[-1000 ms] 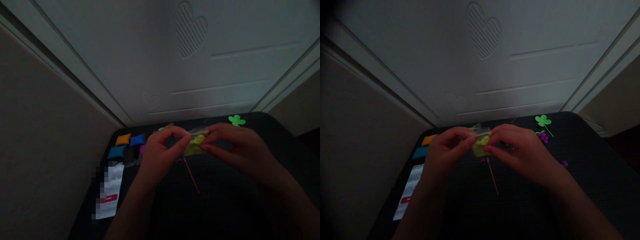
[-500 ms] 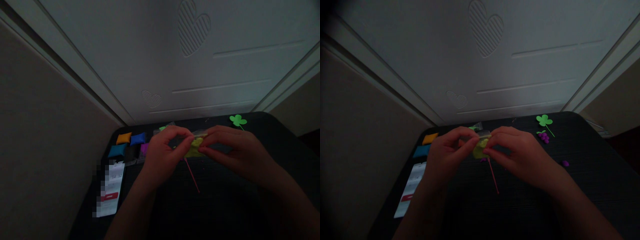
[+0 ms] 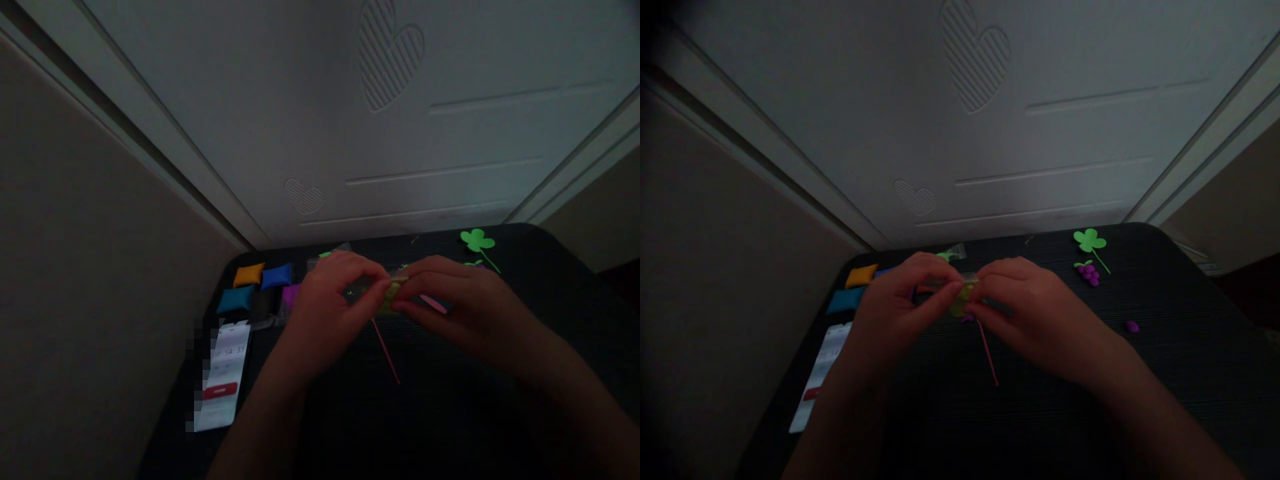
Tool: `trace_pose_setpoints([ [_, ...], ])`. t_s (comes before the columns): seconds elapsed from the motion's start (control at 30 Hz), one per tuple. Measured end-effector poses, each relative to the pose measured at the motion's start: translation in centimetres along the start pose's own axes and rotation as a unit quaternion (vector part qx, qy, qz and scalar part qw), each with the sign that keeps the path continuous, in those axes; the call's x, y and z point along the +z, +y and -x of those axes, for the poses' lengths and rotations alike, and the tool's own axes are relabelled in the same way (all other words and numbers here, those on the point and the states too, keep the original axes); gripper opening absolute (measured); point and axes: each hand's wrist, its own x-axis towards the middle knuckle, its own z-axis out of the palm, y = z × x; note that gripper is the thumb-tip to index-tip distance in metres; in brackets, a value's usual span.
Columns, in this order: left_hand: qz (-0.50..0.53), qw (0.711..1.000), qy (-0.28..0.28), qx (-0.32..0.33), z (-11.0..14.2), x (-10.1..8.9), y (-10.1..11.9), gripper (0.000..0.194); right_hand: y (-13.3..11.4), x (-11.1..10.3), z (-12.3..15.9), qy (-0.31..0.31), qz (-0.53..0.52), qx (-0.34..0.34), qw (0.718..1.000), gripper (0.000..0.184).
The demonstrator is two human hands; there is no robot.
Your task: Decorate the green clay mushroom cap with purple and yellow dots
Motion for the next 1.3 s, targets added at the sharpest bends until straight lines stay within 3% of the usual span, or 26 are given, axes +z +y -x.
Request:
trace_pose_setpoints([
  [0.53, -0.018, 0.999, -0.036, 0.013, -0.1, 0.1, -0.1, 0.011, -0.2, 0.4, -0.2, -0.014, 0.019, -0.016, 1.0, 0.013],
  [0.73, -0.025, 0.999, 0.011, -0.027, 0.2, -1.5, -0.8, 0.011, -0.1, -0.4, -0.1, 0.014, -0.003, 0.015, 1.0, 0.014],
  [0.8, -0.044, 0.997, -0.017, -0.065, 0.4, -2.6, -1.7, 0.015, 0.0, -0.8, 0.2, 0.041, -0.002, 0.043, 0.998, 0.014],
  [0.9, -0.092, 0.981, -0.131, -0.108, 0.5, -3.9, -4.0, 0.022, 0.4, -1.2, 0.4, 0.071, 0.009, 0.069, 0.995, 0.015],
  [1.0, -0.103, 0.954, -0.238, -0.149, 0.2, -4.0, -6.5, 0.025, 0.7, -1.4, 0.5, 0.091, 0.01, 0.072, 0.993, 0.017],
  [1.17, -0.107, 0.925, -0.322, -0.169, -0.3, -2.0, -9.4, 0.018, 0.9, -1.4, 0.6, 0.102, -0.015, 0.072, 0.992, 0.017],
  [1.3, -0.139, 0.916, -0.329, -0.183, -0.3, -0.6, -10.4, 0.015, 0.9, -1.3, 0.8, 0.133, -0.02, 0.091, 0.987, 0.019],
])
